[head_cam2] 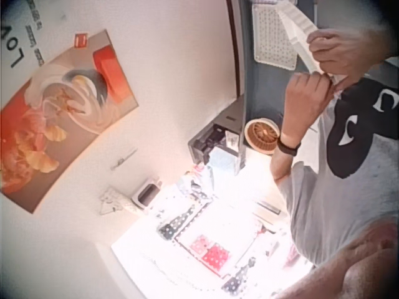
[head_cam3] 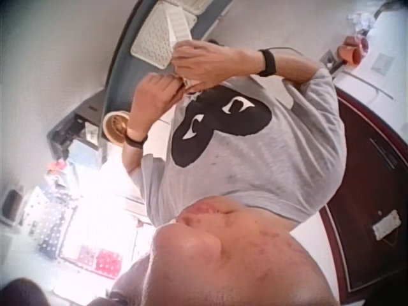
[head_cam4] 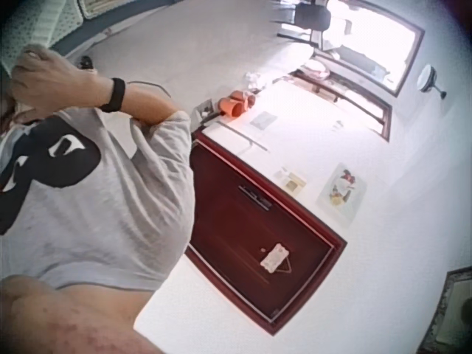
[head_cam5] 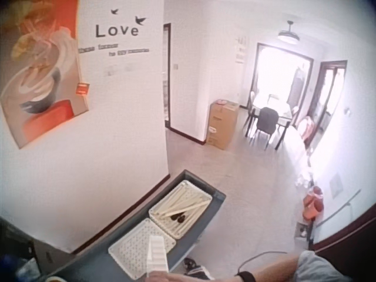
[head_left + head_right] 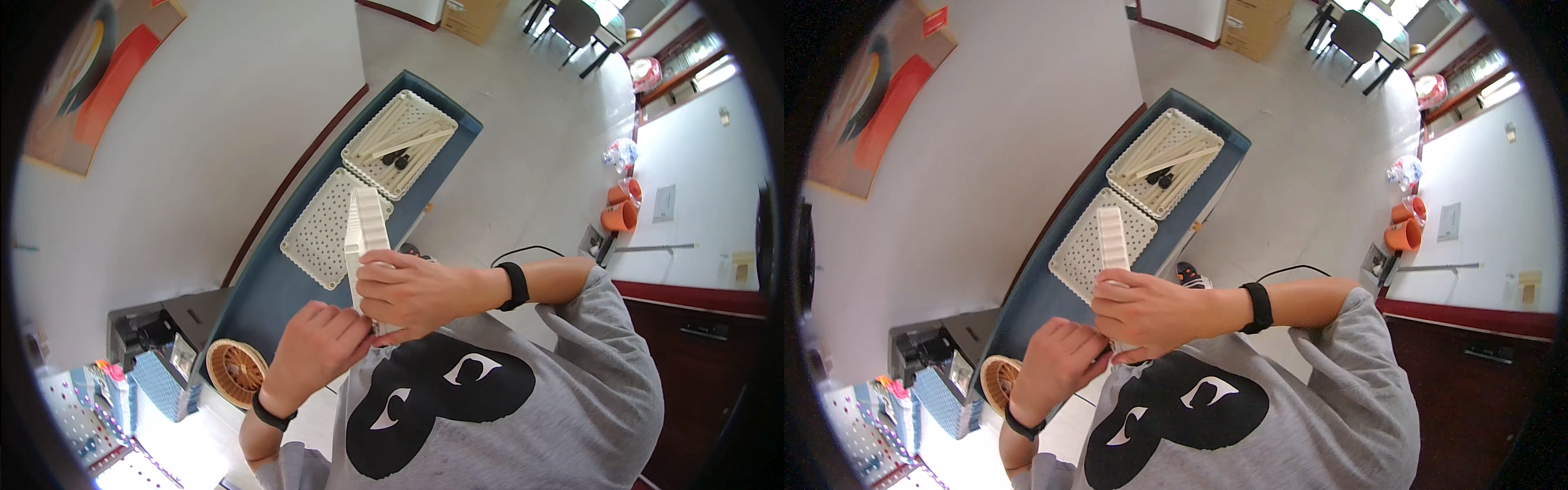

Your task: Disassemble a white plastic tiered storage organizer by pulling apart the shelves and vertical supports.

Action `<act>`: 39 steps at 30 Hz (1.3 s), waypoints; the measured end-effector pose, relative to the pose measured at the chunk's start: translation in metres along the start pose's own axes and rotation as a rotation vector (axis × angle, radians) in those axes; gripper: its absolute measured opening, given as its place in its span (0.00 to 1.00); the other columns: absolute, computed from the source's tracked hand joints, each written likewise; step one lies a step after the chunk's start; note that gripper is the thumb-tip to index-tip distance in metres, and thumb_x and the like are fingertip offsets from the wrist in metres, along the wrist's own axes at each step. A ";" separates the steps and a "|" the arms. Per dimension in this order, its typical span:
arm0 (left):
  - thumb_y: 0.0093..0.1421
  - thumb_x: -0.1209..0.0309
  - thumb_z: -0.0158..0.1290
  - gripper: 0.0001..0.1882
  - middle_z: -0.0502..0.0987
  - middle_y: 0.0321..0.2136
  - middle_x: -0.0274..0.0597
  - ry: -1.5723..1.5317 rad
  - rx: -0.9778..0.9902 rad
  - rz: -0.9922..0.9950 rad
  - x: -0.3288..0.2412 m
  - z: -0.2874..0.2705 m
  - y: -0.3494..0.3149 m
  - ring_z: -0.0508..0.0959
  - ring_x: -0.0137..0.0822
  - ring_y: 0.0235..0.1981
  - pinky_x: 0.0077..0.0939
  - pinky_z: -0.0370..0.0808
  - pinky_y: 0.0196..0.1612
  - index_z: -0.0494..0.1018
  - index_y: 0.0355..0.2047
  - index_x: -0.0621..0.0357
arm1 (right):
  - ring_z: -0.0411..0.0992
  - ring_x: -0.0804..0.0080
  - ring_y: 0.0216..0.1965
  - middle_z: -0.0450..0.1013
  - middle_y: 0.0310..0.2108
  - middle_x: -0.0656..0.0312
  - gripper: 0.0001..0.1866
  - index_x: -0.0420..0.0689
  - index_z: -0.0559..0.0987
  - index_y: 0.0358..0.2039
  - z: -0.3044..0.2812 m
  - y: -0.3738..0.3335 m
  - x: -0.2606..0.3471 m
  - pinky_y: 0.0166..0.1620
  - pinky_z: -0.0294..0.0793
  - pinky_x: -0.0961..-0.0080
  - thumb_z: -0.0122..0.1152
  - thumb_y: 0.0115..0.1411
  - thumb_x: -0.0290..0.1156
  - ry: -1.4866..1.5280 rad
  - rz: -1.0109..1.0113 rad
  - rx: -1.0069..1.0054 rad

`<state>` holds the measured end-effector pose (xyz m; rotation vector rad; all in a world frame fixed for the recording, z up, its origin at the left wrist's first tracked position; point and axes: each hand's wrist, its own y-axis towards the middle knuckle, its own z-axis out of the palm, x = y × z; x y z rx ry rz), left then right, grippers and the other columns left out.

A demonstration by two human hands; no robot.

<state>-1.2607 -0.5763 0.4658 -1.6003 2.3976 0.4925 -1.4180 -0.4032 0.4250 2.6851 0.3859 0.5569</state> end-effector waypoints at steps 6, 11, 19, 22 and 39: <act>0.52 0.67 0.64 0.10 0.73 0.22 0.37 -0.245 0.257 0.077 0.003 0.010 0.040 0.76 0.41 0.26 0.33 0.74 0.35 0.75 0.27 0.56 | 0.69 0.56 0.47 0.71 0.35 0.56 0.22 0.41 0.76 0.31 -0.015 -0.056 -0.005 0.62 0.64 0.58 0.69 0.55 0.49 0.043 0.036 -0.092; 0.64 0.59 0.56 0.16 0.79 0.27 0.54 -0.505 0.600 -0.589 0.111 0.021 0.078 0.81 0.51 0.30 0.38 0.76 0.33 0.78 0.34 0.62 | 0.69 0.58 0.42 0.69 0.31 0.56 0.22 0.44 0.72 0.24 -0.078 -0.161 -0.050 0.53 0.67 0.60 0.73 0.53 0.47 -0.052 0.422 -0.265; 0.68 0.58 0.51 0.16 0.81 0.36 0.54 0.082 0.079 -0.518 0.255 0.218 0.233 0.80 0.55 0.39 0.47 0.75 0.42 0.76 0.48 0.55 | 0.67 0.59 0.38 0.68 0.26 0.58 0.21 0.44 0.71 0.18 -0.047 -0.237 -0.050 0.51 0.67 0.62 0.72 0.52 0.43 -0.391 0.866 -0.303; 0.69 0.58 0.50 0.16 0.78 0.45 0.50 0.447 0.091 -0.471 0.262 0.256 0.257 0.79 0.53 0.44 0.49 0.74 0.45 0.74 0.50 0.53 | 0.69 0.58 0.39 0.70 0.27 0.56 0.21 0.41 0.72 0.19 -0.037 -0.256 -0.038 0.51 0.68 0.62 0.69 0.54 0.43 -0.369 0.975 -0.336; 0.66 0.58 0.54 0.22 0.78 0.49 0.48 0.063 -0.201 -0.487 0.256 0.237 0.257 0.78 0.51 0.49 0.43 0.74 0.52 0.73 0.56 0.56 | 0.69 0.57 0.35 0.68 0.24 0.58 0.18 0.44 0.68 0.17 -0.051 -0.189 -0.078 0.47 0.67 0.62 0.71 0.46 0.35 -0.215 0.777 -0.582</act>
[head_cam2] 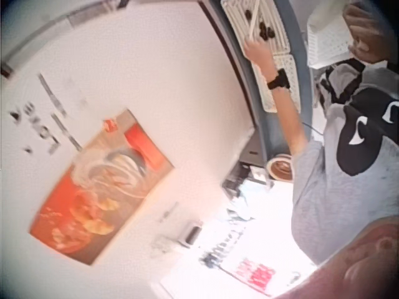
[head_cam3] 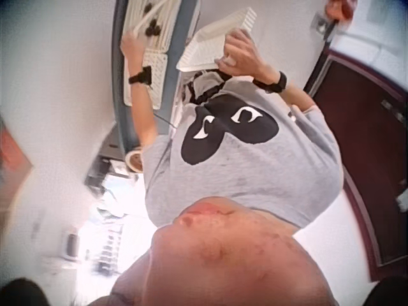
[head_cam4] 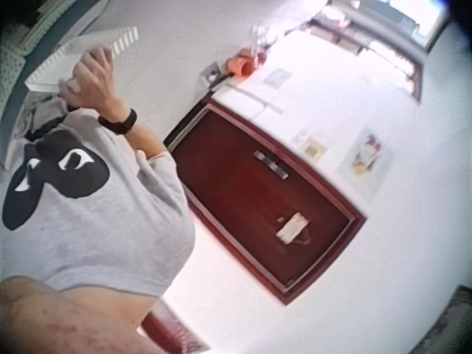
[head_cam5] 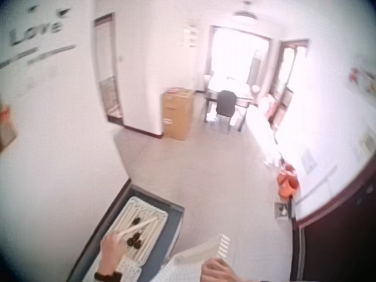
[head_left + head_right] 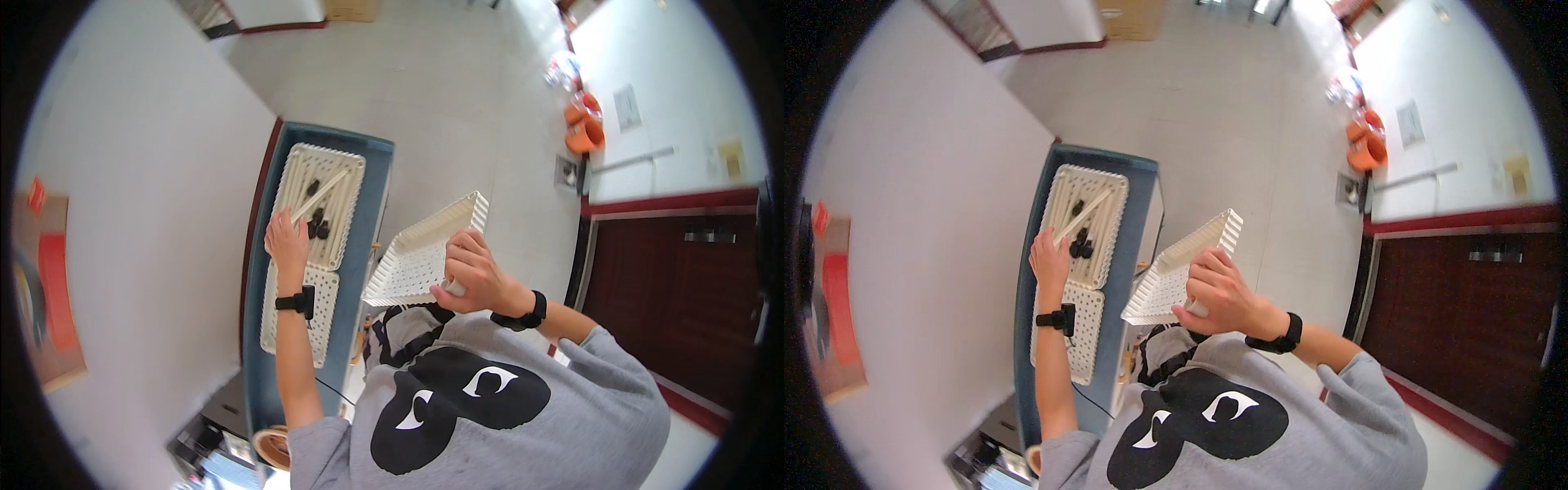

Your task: Disassemble a white plastic tiered storage organizer by pulling apart the shelves and vertical supports.

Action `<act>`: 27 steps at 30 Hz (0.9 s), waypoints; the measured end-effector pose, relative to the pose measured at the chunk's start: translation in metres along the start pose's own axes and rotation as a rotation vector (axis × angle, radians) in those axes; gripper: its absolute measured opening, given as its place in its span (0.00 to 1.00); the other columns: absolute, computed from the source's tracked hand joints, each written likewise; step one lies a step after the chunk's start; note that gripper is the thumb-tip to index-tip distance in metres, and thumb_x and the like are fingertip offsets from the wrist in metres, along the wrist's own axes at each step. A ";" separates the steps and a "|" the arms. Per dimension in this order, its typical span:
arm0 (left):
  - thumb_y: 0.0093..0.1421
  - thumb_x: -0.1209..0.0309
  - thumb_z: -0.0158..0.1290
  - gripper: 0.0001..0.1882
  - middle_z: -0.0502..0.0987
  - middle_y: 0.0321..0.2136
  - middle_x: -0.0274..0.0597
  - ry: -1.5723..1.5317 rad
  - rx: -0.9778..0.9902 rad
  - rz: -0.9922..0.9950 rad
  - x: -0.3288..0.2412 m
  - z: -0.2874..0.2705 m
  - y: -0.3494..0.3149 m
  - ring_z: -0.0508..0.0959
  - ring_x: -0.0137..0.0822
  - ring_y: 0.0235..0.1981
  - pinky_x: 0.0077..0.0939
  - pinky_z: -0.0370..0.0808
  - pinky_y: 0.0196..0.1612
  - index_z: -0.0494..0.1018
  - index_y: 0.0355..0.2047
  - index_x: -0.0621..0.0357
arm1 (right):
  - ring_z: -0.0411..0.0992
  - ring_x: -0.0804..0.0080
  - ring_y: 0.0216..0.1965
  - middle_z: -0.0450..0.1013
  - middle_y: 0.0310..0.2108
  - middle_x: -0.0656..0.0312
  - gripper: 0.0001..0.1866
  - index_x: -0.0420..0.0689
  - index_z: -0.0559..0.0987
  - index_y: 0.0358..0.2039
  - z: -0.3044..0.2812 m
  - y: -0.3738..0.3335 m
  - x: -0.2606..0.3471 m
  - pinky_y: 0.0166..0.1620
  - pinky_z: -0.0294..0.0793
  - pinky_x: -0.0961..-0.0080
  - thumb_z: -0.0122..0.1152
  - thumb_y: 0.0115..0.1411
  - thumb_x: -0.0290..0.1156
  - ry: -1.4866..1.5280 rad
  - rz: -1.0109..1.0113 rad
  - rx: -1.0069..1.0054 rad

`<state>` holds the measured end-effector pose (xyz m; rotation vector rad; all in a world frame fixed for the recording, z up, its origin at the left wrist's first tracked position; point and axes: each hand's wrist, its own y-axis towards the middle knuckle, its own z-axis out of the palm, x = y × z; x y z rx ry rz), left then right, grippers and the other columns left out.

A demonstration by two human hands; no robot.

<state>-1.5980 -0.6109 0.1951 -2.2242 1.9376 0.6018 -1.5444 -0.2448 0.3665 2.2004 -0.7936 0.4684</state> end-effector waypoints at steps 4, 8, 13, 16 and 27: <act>0.70 0.52 0.50 0.27 0.82 0.45 0.51 -0.462 0.309 -0.451 0.022 -0.061 -0.089 0.81 0.48 0.45 0.38 0.75 0.51 0.72 0.57 0.62 | 0.72 0.58 0.35 0.71 0.26 0.59 0.17 0.46 0.69 0.17 0.011 0.031 0.027 0.47 0.70 0.59 0.71 0.44 0.36 0.153 -0.247 0.074; 0.72 0.51 0.48 0.28 0.81 0.46 0.47 -1.025 0.304 -0.809 0.028 -0.088 -0.219 0.81 0.39 0.46 0.34 0.75 0.51 0.70 0.59 0.63 | 0.74 0.56 0.42 0.75 0.30 0.59 0.16 0.45 0.70 0.18 0.063 0.025 0.045 0.50 0.70 0.58 0.70 0.45 0.36 0.377 -0.582 0.146; 0.74 0.56 0.46 0.25 0.81 0.45 0.41 -1.307 -0.060 -1.032 0.057 -0.077 -0.323 0.79 0.33 0.46 0.30 0.76 0.51 0.68 0.61 0.64 | 0.61 0.48 0.64 0.64 0.60 0.45 0.25 0.42 0.70 0.49 0.166 0.007 0.029 0.62 0.62 0.50 0.68 0.51 0.32 0.350 -0.315 0.324; 0.74 0.57 0.45 0.23 0.81 0.43 0.46 -0.972 -0.469 -1.024 0.079 -0.054 -0.344 0.82 0.40 0.42 0.33 0.77 0.46 0.69 0.57 0.65 | 0.50 0.56 0.71 0.53 0.69 0.50 0.39 0.40 0.54 0.71 0.241 -0.008 0.027 0.69 0.56 0.61 0.58 0.60 0.27 0.971 0.607 0.495; 0.75 0.62 0.41 0.26 0.62 0.64 0.56 -0.678 -0.521 -1.068 0.129 0.006 -0.358 0.66 0.54 0.63 0.39 0.64 0.65 0.60 0.66 0.67 | 0.55 0.55 0.72 0.55 0.72 0.48 0.38 0.41 0.54 0.73 0.317 -0.034 0.024 0.69 0.56 0.65 0.54 0.65 0.32 0.408 0.629 0.599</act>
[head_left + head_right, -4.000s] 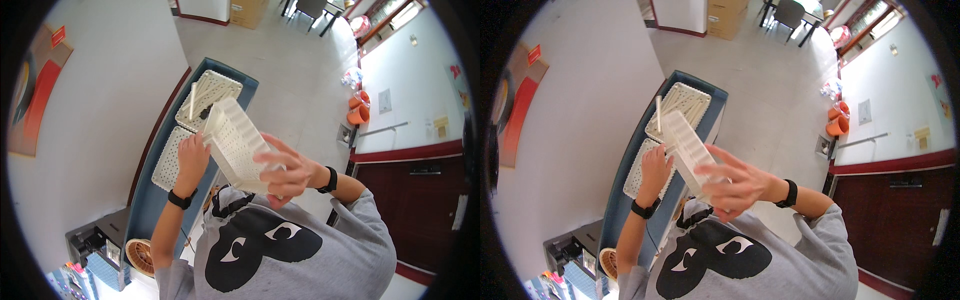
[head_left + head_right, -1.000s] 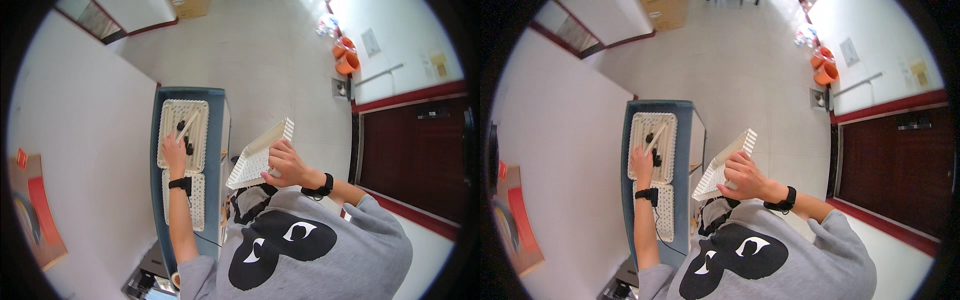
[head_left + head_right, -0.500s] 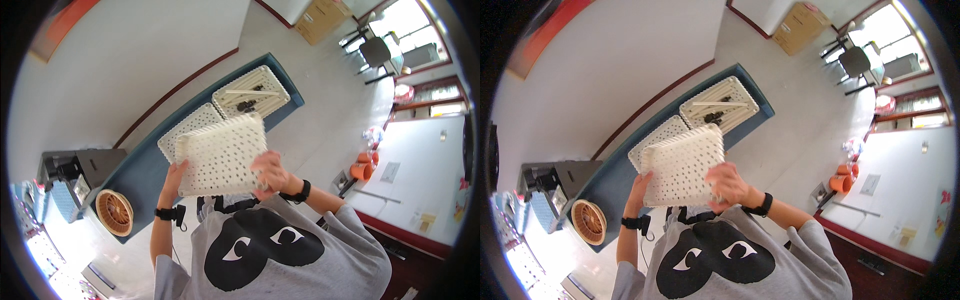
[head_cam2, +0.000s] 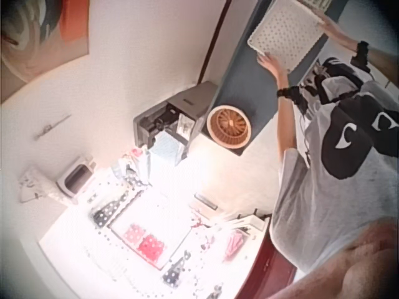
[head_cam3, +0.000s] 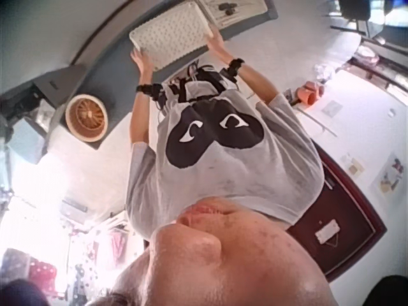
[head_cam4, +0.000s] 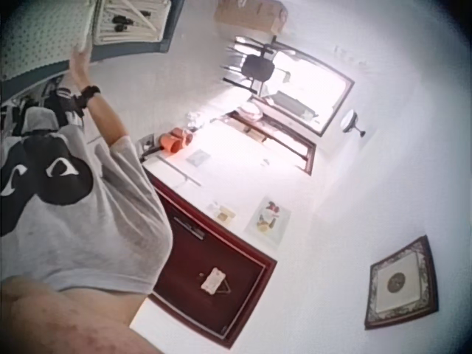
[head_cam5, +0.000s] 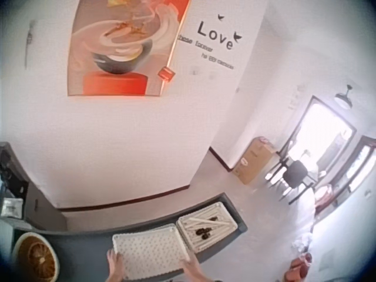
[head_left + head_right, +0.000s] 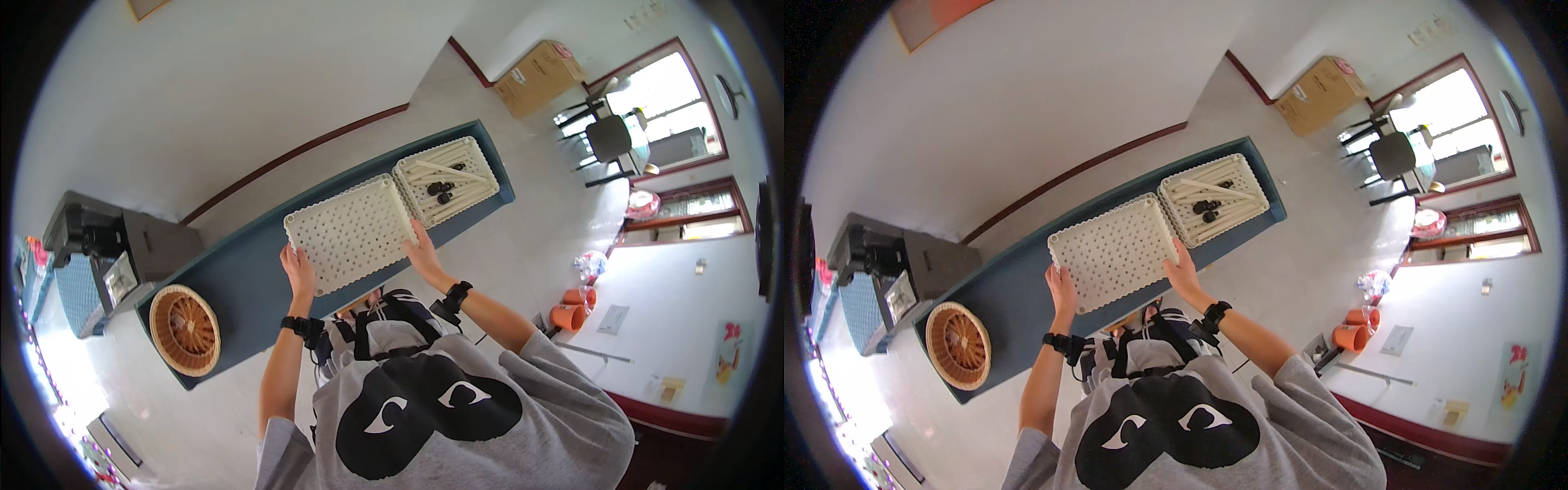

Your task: Disassemble a white plastic tiered storage organizer by pulling apart the shelves and vertical supports.

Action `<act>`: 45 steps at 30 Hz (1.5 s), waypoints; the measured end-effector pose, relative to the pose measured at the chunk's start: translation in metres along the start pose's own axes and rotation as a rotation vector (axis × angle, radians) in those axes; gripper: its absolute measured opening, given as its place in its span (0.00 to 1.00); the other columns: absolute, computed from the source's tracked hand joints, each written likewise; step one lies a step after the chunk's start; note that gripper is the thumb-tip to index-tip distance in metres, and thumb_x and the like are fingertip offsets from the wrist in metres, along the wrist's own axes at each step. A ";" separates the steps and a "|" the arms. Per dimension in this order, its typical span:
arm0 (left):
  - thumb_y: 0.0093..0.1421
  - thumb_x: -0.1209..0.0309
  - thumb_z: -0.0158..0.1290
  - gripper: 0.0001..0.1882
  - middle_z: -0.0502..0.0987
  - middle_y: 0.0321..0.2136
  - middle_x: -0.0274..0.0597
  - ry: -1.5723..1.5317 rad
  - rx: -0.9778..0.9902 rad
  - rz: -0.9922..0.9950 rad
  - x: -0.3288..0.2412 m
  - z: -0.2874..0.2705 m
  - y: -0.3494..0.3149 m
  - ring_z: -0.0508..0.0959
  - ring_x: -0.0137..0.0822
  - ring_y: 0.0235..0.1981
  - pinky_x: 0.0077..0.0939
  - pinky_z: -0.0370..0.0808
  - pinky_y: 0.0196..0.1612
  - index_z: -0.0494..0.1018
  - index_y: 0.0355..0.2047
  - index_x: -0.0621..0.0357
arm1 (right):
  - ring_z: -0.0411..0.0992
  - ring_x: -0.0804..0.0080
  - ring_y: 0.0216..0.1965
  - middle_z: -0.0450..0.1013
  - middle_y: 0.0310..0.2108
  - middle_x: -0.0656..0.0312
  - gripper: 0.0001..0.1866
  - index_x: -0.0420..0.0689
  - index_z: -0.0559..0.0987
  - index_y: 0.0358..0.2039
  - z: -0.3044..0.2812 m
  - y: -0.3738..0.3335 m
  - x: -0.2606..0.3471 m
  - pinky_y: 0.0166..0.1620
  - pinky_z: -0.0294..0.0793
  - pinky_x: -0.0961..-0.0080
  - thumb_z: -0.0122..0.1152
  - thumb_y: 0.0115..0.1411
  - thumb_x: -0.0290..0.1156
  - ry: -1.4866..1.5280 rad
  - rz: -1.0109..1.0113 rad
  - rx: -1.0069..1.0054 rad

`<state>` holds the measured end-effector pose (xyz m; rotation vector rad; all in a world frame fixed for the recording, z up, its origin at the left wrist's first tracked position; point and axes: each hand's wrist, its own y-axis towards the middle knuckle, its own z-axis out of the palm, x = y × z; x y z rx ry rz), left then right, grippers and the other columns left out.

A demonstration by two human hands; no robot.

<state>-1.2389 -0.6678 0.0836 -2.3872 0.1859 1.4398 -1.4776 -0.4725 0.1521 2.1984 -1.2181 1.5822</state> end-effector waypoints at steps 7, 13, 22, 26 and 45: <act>0.75 0.63 0.40 0.26 0.59 0.66 0.54 -0.214 0.079 0.099 0.003 0.026 0.013 0.63 0.52 0.66 0.39 0.61 0.67 0.57 0.69 0.63 | 0.37 0.48 0.77 0.41 0.76 0.49 0.40 0.49 0.52 0.74 0.000 -0.005 0.004 0.74 0.45 0.53 0.55 0.64 0.35 -0.189 -0.080 -0.028; 0.76 0.63 0.39 0.27 0.57 0.67 0.54 -0.173 0.050 0.121 0.010 0.038 0.007 0.62 0.52 0.67 0.40 0.60 0.67 0.55 0.71 0.61 | 0.38 0.45 0.76 0.41 0.76 0.48 0.41 0.49 0.51 0.74 -0.002 -0.009 0.008 0.74 0.45 0.52 0.56 0.63 0.35 -0.384 -0.194 -0.016; 0.75 0.64 0.40 0.27 0.63 0.63 0.56 -0.110 0.012 0.061 0.021 0.031 0.019 0.67 0.54 0.63 0.40 0.64 0.64 0.57 0.69 0.65 | 0.60 0.51 0.68 0.64 0.65 0.52 0.24 0.45 0.73 0.59 -0.092 0.022 -0.006 0.68 0.59 0.61 0.57 0.61 0.25 -0.211 -0.366 -0.259; 0.75 0.64 0.42 0.26 0.68 0.59 0.56 -0.028 -0.003 0.023 0.037 0.027 0.024 0.70 0.52 0.59 0.38 0.66 0.62 0.58 0.68 0.67 | 0.62 0.49 0.66 0.65 0.64 0.50 0.23 0.44 0.73 0.57 -0.186 0.068 -0.029 0.67 0.61 0.58 0.57 0.60 0.25 -0.160 -0.275 -0.319; 0.65 0.66 0.55 0.25 0.75 0.54 0.54 0.626 0.023 0.340 -0.103 0.097 -0.036 0.70 0.54 0.59 0.47 0.64 0.64 0.68 0.60 0.62 | 0.79 0.47 0.45 0.78 0.45 0.41 0.25 0.35 0.70 0.61 -0.278 0.218 -0.100 0.47 0.76 0.58 0.50 0.66 0.33 -0.097 0.065 -0.013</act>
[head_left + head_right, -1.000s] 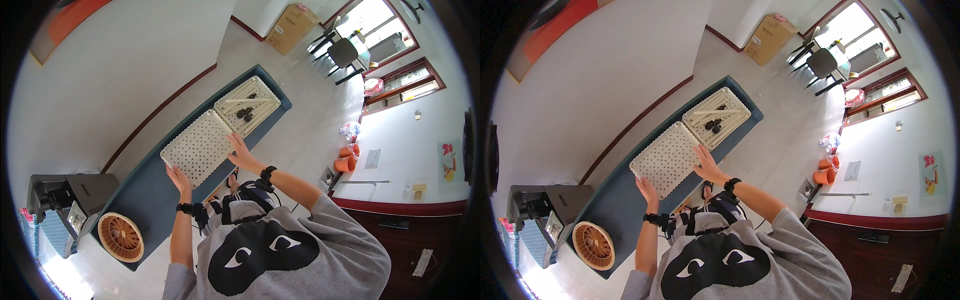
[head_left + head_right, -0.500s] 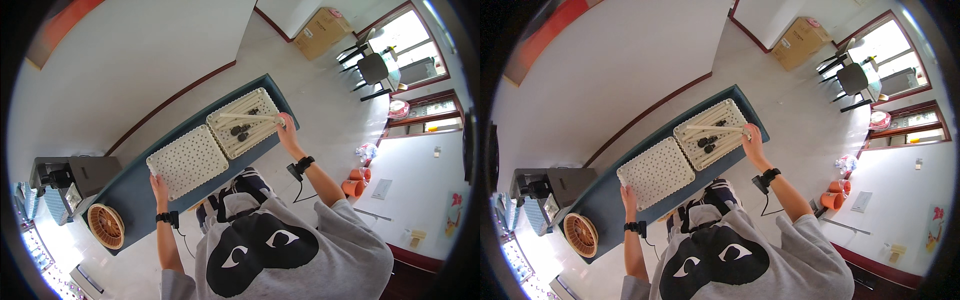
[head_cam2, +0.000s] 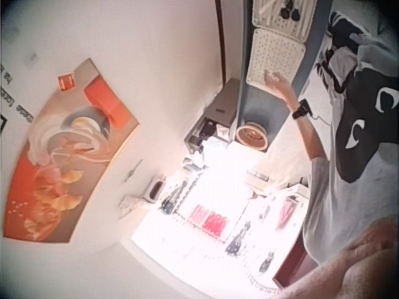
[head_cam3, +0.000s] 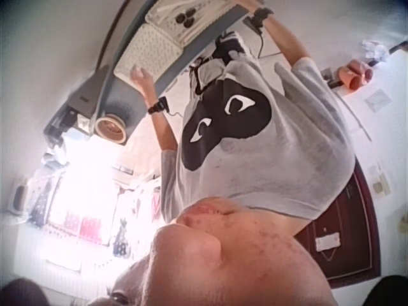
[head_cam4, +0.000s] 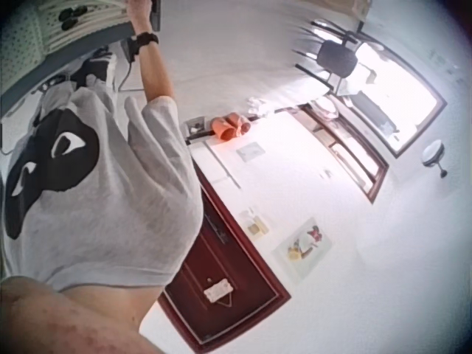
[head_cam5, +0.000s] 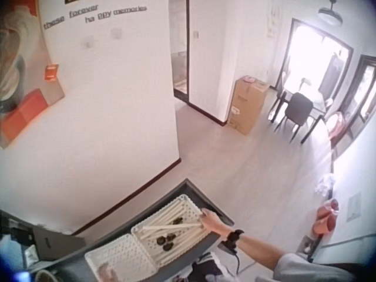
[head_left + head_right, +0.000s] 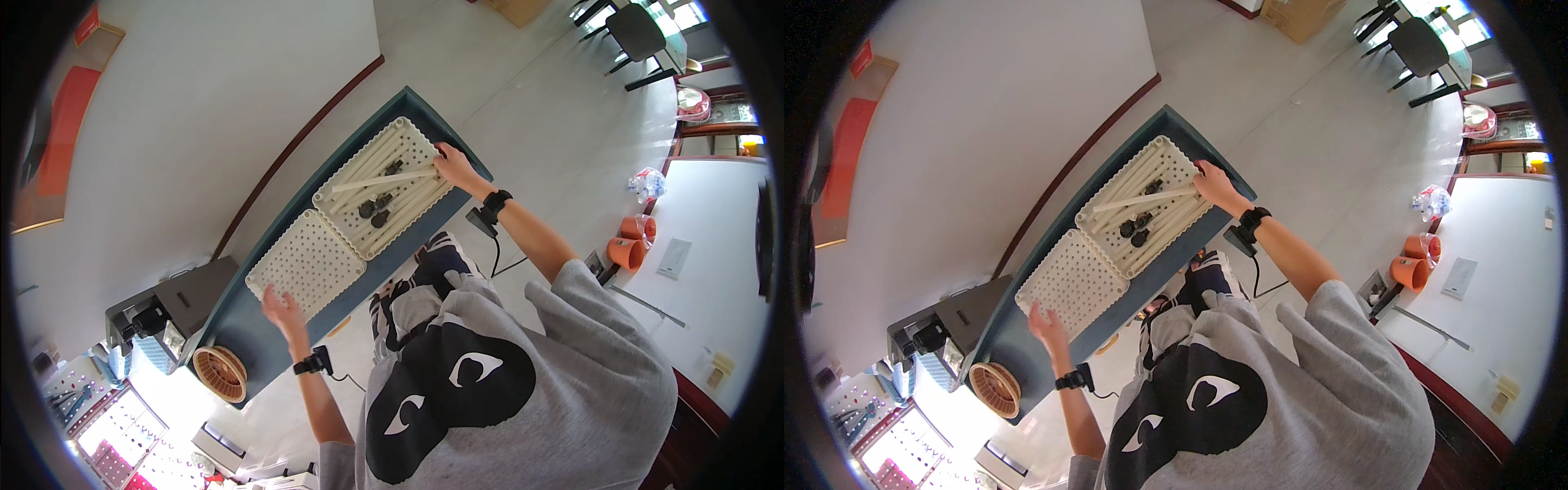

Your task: Disassemble a white plastic tiered storage organizer by pulling apart the shelves and vertical supports.

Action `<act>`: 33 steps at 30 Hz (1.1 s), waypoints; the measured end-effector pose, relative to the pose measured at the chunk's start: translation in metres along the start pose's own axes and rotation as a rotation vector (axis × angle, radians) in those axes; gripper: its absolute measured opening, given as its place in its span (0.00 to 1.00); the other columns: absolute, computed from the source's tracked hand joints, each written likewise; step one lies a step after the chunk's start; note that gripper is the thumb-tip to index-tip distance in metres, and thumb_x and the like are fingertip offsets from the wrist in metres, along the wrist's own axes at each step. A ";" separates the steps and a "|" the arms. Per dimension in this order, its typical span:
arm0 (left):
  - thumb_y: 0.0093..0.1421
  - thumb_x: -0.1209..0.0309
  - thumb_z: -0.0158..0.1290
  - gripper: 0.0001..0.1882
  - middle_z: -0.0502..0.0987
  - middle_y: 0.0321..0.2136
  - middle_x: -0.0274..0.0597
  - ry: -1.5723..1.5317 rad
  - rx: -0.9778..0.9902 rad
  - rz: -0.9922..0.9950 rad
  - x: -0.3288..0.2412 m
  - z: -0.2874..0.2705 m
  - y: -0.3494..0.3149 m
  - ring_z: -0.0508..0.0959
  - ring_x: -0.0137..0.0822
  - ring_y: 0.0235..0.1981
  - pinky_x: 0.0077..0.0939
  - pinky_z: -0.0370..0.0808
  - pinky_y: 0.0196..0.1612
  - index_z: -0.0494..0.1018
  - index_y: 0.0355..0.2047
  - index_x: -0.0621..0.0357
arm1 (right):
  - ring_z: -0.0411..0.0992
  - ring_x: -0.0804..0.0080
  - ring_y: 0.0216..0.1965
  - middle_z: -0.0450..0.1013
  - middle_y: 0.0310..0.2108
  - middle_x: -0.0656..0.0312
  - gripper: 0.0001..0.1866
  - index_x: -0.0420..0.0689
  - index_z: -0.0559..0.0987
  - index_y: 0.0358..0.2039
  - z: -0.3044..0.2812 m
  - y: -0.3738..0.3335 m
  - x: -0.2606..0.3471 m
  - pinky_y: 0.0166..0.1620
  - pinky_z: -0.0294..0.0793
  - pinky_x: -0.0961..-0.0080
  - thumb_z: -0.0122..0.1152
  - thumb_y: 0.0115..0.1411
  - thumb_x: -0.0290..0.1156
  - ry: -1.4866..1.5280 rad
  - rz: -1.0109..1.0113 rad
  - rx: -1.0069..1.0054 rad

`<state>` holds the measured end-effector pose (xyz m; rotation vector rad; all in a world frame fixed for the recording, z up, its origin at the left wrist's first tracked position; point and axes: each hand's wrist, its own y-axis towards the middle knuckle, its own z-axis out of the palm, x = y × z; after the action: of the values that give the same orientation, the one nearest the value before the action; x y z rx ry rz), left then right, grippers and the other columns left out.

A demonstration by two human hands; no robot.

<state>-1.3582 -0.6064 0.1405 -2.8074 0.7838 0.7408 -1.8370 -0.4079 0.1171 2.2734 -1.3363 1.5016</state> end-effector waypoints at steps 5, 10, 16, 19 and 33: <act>0.65 0.63 0.57 0.20 0.76 0.47 0.51 -0.052 0.305 0.118 -0.104 0.031 -0.019 0.75 0.52 0.52 0.44 0.73 0.56 0.73 0.55 0.58 | 0.79 0.58 0.39 0.80 0.43 0.46 0.24 0.37 0.72 0.62 0.010 -0.005 -0.012 0.43 0.76 0.63 0.51 0.69 0.36 0.113 0.005 0.006; 0.65 0.64 0.57 0.15 0.76 0.40 0.46 0.124 0.398 0.236 -0.121 0.038 -0.018 0.77 0.50 0.46 0.44 0.75 0.49 0.75 0.50 0.54 | 0.74 0.65 0.33 0.78 0.35 0.52 0.21 0.37 0.75 0.58 0.014 -0.011 -0.023 0.39 0.73 0.67 0.52 0.71 0.36 0.229 -0.075 -0.042; 0.64 0.67 0.57 0.12 0.77 0.41 0.41 0.230 0.437 0.224 -0.117 0.040 -0.026 0.77 0.46 0.46 0.42 0.76 0.46 0.76 0.47 0.53 | 0.70 0.71 0.36 0.77 0.35 0.57 0.19 0.35 0.75 0.56 0.012 -0.005 -0.019 0.41 0.71 0.71 0.51 0.71 0.34 0.232 -0.048 0.034; 0.63 0.70 0.58 0.14 0.76 0.44 0.44 0.147 0.343 0.279 -0.118 0.043 -0.030 0.76 0.48 0.48 0.44 0.75 0.49 0.76 0.48 0.56 | 0.71 0.73 0.43 0.76 0.42 0.60 0.21 0.37 0.73 0.58 0.008 -0.004 -0.014 0.46 0.71 0.72 0.52 0.69 0.34 0.275 0.034 0.105; 0.60 0.73 0.60 0.23 0.73 0.51 0.50 -0.058 0.320 0.311 -0.103 0.045 -0.023 0.72 0.55 0.54 0.47 0.69 0.57 0.72 0.56 0.59 | 0.70 0.69 0.52 0.72 0.50 0.56 0.35 0.38 0.71 0.58 -0.011 -0.016 0.003 0.53 0.69 0.72 0.62 0.64 0.55 0.397 0.204 0.170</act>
<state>-1.4420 -0.5288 0.1518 -2.3987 1.2244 0.6640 -1.8330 -0.3949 0.1306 1.8237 -1.3936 2.0701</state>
